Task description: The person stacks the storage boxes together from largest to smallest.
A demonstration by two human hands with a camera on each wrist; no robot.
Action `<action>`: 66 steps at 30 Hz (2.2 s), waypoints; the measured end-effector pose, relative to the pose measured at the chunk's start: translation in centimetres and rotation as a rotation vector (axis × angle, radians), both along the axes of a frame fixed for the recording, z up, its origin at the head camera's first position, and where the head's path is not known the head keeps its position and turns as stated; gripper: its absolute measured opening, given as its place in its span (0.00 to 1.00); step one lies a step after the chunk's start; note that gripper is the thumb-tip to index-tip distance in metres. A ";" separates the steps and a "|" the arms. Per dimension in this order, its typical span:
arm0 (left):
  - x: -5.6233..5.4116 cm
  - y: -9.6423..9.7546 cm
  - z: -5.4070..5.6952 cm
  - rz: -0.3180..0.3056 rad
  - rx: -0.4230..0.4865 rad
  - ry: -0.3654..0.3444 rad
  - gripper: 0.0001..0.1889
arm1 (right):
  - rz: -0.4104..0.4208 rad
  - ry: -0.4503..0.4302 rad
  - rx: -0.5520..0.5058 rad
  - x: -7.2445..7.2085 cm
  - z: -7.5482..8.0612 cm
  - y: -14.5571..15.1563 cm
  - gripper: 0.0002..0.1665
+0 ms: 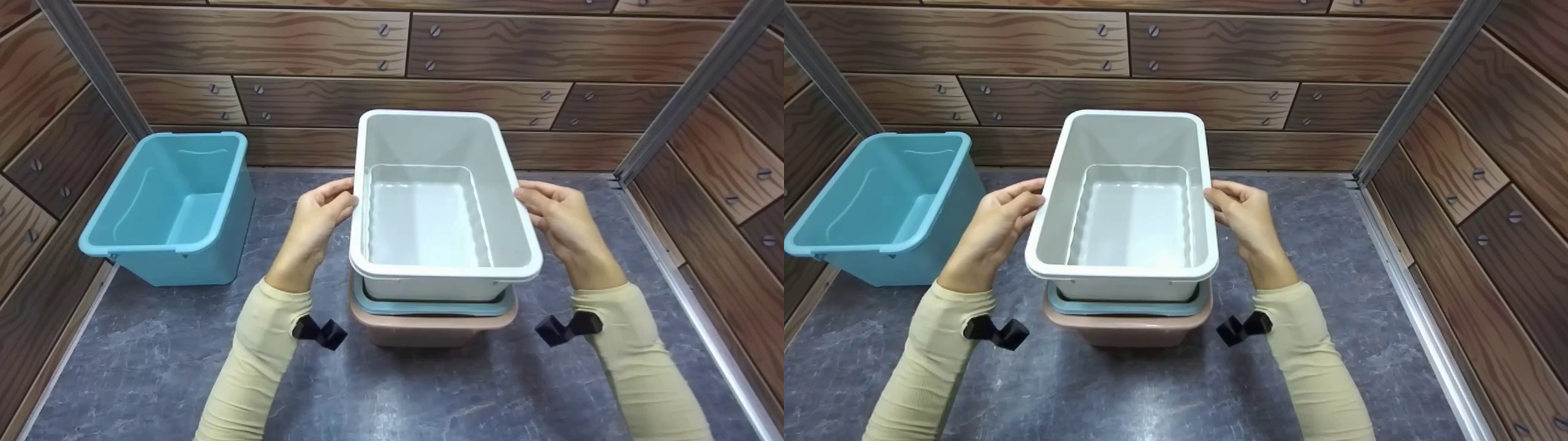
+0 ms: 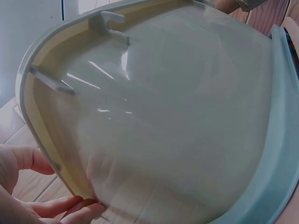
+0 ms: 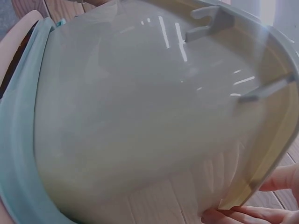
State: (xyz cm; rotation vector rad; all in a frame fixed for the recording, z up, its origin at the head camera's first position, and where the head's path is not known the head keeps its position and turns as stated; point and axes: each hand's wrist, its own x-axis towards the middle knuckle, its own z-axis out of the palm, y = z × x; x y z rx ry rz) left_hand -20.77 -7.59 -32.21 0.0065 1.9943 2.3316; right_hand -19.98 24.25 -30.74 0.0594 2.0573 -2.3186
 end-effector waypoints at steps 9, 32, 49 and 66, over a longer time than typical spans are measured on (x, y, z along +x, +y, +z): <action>-0.1 0.1 -0.5 0.001 -0.017 -0.023 0.25 | -0.010 -0.008 0.026 0.0 -0.4 0.2 0.11; -0.1 0.2 -1.3 0.011 -0.062 -0.038 0.24 | -0.012 -0.032 0.067 0.1 -1.1 0.4 0.11; -0.2 0.1 -1.9 0.024 -0.074 -0.037 0.23 | -0.013 -0.048 0.087 -0.1 -1.5 0.5 0.13; -0.4 0.0 -2.3 0.035 -0.101 -0.049 0.22 | -0.025 -0.066 0.149 -0.6 -2.0 0.6 0.14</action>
